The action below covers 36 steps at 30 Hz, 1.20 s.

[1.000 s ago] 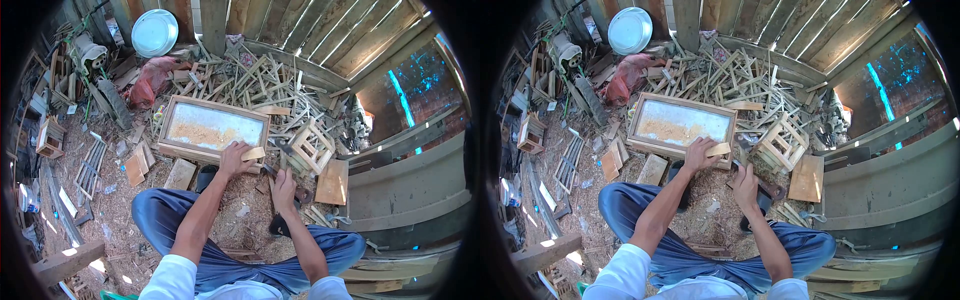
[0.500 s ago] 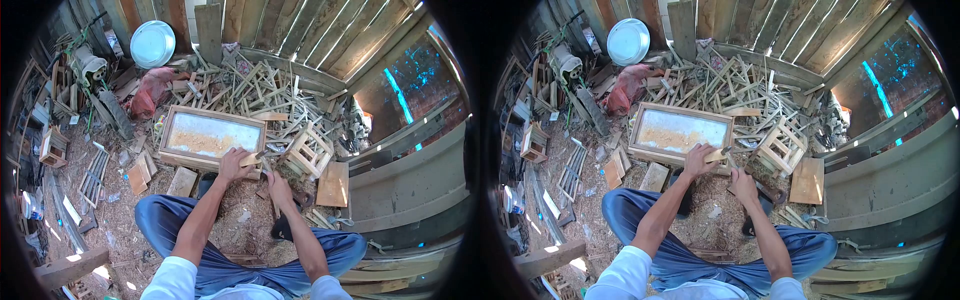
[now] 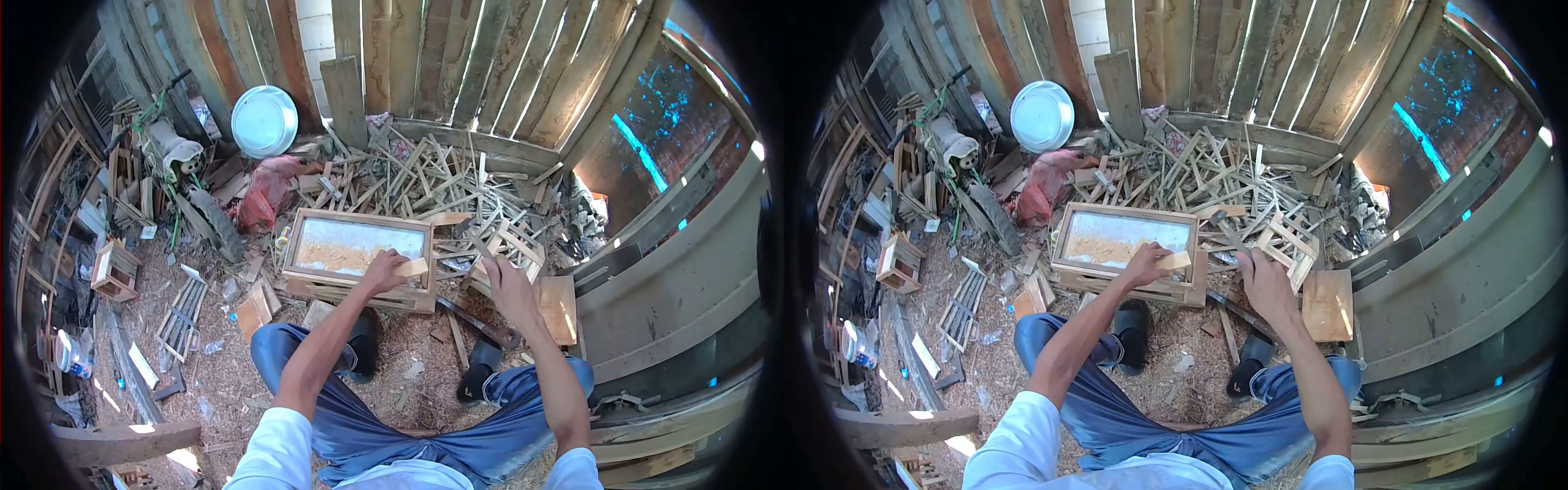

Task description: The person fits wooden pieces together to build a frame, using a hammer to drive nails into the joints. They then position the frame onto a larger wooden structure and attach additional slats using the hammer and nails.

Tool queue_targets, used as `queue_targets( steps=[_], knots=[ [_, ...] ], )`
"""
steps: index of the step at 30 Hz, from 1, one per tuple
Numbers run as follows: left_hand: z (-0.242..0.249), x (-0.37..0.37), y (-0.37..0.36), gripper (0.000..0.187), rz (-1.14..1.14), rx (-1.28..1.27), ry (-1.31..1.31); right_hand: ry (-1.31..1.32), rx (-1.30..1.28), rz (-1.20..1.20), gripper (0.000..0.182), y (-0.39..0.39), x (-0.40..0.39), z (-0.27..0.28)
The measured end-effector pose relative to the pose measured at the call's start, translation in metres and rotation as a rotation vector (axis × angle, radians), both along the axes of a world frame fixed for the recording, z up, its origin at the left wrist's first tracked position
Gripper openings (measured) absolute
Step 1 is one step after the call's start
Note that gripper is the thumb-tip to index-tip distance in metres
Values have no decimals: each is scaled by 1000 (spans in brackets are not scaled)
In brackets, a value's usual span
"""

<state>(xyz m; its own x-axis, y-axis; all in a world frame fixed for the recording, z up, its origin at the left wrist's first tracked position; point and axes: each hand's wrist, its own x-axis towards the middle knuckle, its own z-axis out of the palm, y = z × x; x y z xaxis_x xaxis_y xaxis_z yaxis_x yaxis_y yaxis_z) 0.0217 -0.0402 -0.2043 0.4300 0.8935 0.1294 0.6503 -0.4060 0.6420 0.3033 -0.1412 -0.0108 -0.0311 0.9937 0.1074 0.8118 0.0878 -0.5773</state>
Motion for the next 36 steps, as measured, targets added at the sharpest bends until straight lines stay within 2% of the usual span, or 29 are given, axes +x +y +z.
queue_targets(
  steps=[2, 4, 5, 6, 8, 13, 16, 19, 21, 24, 28, 36],
  knots=[
    [35, -3, 5, 55, -55, -24, 46, 85, 13, -5, 38, 4, -3, -4],
    [82, 0, -2, 53, -6, -545, -160, 169, 25, -5, 40, 5, -6, -1],
    [74, -3, 2, 52, -47, -520, -297, 236, 9, -10, 42, 5, -8, 3],
    [88, -4, 0, 52, -49, -513, -287, 303, -9, -16, 45, 5, -9, 6],
    [134, 2, -16, 48, -170, -637, -524, 385, 50, -23, 42, 4, -8, 4],
    [190, 26, -53, 41, -192, -650, -590, 462, 198, 11, 30, -1, -1, 1],
    [195, 44, -60, 42, -217, -662, -625, 506, 175, 7, 27, -11, -2, 14],
    [195, 61, -63, 41, -201, -565, -578, 542, 219, 6, 25, -17, -2, 18],
    [199, 71, -66, 33, -158, -423, -470, 561, 223, 26, 23, -19, 2, 17],
    [207, 83, -72, 38, -128, -439, -408, 578, 318, 33, 23, -19, 2, 15],
    [208, 95, -78, 37, -135, -380, -447, 512, 328, 28, 20, -19, 3, 13],
    [208, 98, -81, 28, -110, -249, -307, 419, 359, 62, 19, -21, 4, 18]
  ],
)
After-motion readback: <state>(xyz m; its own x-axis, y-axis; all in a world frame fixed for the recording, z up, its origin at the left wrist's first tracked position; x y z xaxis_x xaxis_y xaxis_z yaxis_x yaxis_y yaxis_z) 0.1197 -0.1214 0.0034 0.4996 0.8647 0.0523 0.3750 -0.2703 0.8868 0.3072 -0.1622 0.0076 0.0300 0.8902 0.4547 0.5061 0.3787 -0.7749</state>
